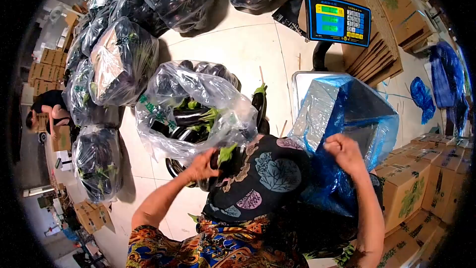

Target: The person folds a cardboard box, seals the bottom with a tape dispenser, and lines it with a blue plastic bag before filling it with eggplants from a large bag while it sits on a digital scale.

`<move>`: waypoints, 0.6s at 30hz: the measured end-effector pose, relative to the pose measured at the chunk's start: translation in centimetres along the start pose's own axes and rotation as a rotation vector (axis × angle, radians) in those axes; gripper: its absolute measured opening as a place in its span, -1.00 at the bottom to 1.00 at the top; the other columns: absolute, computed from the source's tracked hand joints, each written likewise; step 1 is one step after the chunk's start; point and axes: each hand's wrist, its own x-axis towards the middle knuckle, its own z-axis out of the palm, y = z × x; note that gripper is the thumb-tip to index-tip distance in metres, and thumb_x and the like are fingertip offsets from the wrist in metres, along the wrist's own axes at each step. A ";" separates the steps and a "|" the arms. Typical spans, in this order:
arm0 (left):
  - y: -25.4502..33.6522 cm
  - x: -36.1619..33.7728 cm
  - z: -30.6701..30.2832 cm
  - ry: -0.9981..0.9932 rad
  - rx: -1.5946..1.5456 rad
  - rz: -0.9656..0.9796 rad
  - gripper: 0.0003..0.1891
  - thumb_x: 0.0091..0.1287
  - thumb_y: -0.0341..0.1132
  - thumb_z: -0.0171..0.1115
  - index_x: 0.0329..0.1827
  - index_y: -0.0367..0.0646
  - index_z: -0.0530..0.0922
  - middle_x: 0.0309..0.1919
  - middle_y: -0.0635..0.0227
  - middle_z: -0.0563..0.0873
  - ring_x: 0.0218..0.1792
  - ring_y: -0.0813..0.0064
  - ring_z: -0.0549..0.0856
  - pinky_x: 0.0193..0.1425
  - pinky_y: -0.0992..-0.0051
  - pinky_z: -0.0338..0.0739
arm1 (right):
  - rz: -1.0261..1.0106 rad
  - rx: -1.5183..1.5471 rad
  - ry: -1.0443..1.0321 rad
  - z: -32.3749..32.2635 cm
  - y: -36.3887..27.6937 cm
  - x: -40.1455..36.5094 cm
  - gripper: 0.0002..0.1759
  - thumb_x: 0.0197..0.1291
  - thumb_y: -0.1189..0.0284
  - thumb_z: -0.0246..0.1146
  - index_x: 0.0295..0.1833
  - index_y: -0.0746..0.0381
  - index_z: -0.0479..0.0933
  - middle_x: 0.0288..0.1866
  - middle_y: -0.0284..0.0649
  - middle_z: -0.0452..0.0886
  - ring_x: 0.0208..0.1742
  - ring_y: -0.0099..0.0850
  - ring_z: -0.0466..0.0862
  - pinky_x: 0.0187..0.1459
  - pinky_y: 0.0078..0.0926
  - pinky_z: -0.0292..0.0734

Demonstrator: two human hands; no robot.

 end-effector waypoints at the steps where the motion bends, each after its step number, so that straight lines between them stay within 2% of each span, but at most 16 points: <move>1: -2.0 -0.7 2.1 0.069 0.043 0.036 -0.18 -0.09 -0.06 0.49 0.24 -0.07 0.29 -0.02 -0.13 0.59 0.02 -0.19 0.59 0.07 0.09 0.54 | 0.010 -0.095 -0.117 0.3 0.0 0.0 -0.82 0.22 0.47 0.25 -0.09 0.31 0.61 -0.23 -0.14 0.73 -0.21 -0.33 0.70 -0.14 -0.51 0.52; 3: -5.3 -1.8 4.9 0.059 0.134 -0.014 -0.20 -0.07 -0.04 0.49 0.22 -0.09 0.29 -0.07 -0.09 0.60 -0.02 -0.17 0.61 0.03 0.08 0.55 | -0.097 -0.162 -0.289 2.7 5.9 -0.2 -0.68 0.33 0.36 0.17 0.11 0.30 0.55 0.03 0.01 0.67 0.04 -0.15 0.64 0.06 -0.46 0.50; 5: -2.9 -1.5 4.2 -0.021 0.271 -0.196 -0.31 0.01 -0.11 0.46 0.16 -0.12 0.33 -0.09 -0.07 0.60 -0.04 -0.13 0.63 0.00 0.07 0.55 | 0.158 -0.154 -0.357 5.0 9.3 -1.6 -0.58 0.39 0.27 0.10 0.23 0.29 0.47 0.17 0.05 0.57 0.17 -0.12 0.56 0.16 -0.45 0.45; 6: -0.8 -1.4 3.5 -0.062 0.339 -0.288 -0.37 0.05 -0.14 0.44 0.13 -0.14 0.34 -0.10 -0.06 0.61 -0.05 -0.12 0.64 -0.02 0.07 0.55 | 0.295 -0.015 -0.376 5.4 9.2 -1.7 -0.54 0.41 0.23 0.07 0.27 0.28 0.44 0.23 0.06 0.53 0.22 -0.12 0.52 0.19 -0.46 0.43; 7: 1.3 -0.9 2.6 -0.001 0.366 -0.202 -0.40 0.08 -0.18 0.42 0.15 -0.15 0.36 -0.11 -0.06 0.61 -0.13 -0.12 0.64 -0.08 0.06 0.55 | 0.435 0.118 -0.376 5.9 9.0 -1.9 -0.51 0.43 0.20 0.03 0.32 0.28 0.40 0.28 0.07 0.49 0.26 -0.12 0.49 0.23 -0.46 0.41; 9: 6.2 1.1 -0.2 0.121 0.422 -0.031 -0.46 0.13 -0.28 0.39 0.17 -0.18 0.40 -0.14 -0.06 0.62 -0.27 -0.12 0.65 -0.19 0.04 0.54 | 0.720 0.661 -0.325 6.9 5.6 -2.1 -0.45 0.45 0.13 -0.03 0.38 0.26 0.34 0.36 0.07 0.43 0.32 -0.14 0.44 0.26 -0.48 0.38; 10: 8.5 2.3 -1.6 0.217 0.329 0.113 -0.48 0.18 -0.28 0.34 0.19 -0.18 0.41 -0.11 -0.04 0.61 -0.20 -0.11 0.64 -0.15 0.06 0.53 | 0.762 0.734 -0.327 7.2 5.3 -2.2 -0.46 0.45 0.14 -0.03 0.37 0.26 0.34 0.34 0.06 0.43 0.31 -0.14 0.45 0.25 -0.48 0.39; 11: 10.2 4.1 -2.6 0.313 0.231 0.256 -0.50 0.22 -0.29 0.29 0.22 -0.18 0.41 -0.08 -0.02 0.60 -0.13 -0.11 0.62 -0.11 0.07 0.52 | 0.778 0.757 -0.340 7.4 5.2 -2.4 -0.47 0.45 0.15 -0.02 0.36 0.26 0.35 0.33 0.05 0.44 0.30 -0.15 0.45 0.24 -0.47 0.40; 13: 11.8 9.3 -3.5 0.464 0.311 0.564 -0.46 0.25 -0.18 0.27 0.27 -0.17 0.40 0.02 0.07 0.57 0.02 -0.01 0.56 0.04 0.12 0.45 | 0.720 0.589 -0.400 7.8 5.4 -2.6 -0.48 0.44 0.16 -0.02 0.34 0.26 0.37 0.30 0.04 0.46 0.27 -0.16 0.47 0.22 -0.47 0.41; 15: 10.2 14.0 -1.9 0.438 0.633 0.585 -0.46 0.25 -0.12 0.28 0.23 -0.17 0.43 0.11 0.17 0.53 0.09 0.11 0.51 0.15 0.18 0.35 | 0.622 0.318 -0.465 8.2 6.1 -2.7 -0.50 0.43 0.18 -0.01 0.31 0.27 0.39 0.28 0.03 0.47 0.24 -0.17 0.48 0.20 -0.46 0.42; 16: 8.7 15.2 -0.9 0.195 0.746 0.369 -0.49 0.28 -0.02 0.22 0.18 -0.14 0.48 0.12 0.25 0.59 0.15 0.23 0.51 0.19 0.21 0.30 | 0.582 0.218 -0.488 8.4 6.4 -2.6 -0.51 0.43 0.19 0.00 0.30 0.27 0.39 0.27 0.03 0.48 0.23 -0.17 0.49 0.18 -0.46 0.43; 17: 7.2 15.8 0.7 -0.043 0.995 0.125 -0.59 0.34 0.02 0.12 0.08 -0.03 0.61 0.06 0.29 0.66 0.13 0.29 0.57 0.20 0.26 0.29 | 0.547 0.136 -0.505 8.5 6.5 -2.4 -0.52 0.42 0.19 0.00 0.29 0.27 0.40 0.25 0.02 0.49 0.22 -0.18 0.50 0.17 -0.46 0.44; 18: 6.6 14.8 0.4 -0.305 1.031 0.094 -0.66 0.39 0.02 0.05 -0.12 0.07 0.71 -0.04 0.39 0.73 0.08 0.34 0.65 0.17 0.27 0.36 | 0.527 0.084 -0.520 8.5 6.5 -2.3 -0.53 0.42 0.20 0.00 0.28 0.27 0.41 0.24 0.02 0.50 0.21 -0.18 0.51 0.16 -0.46 0.44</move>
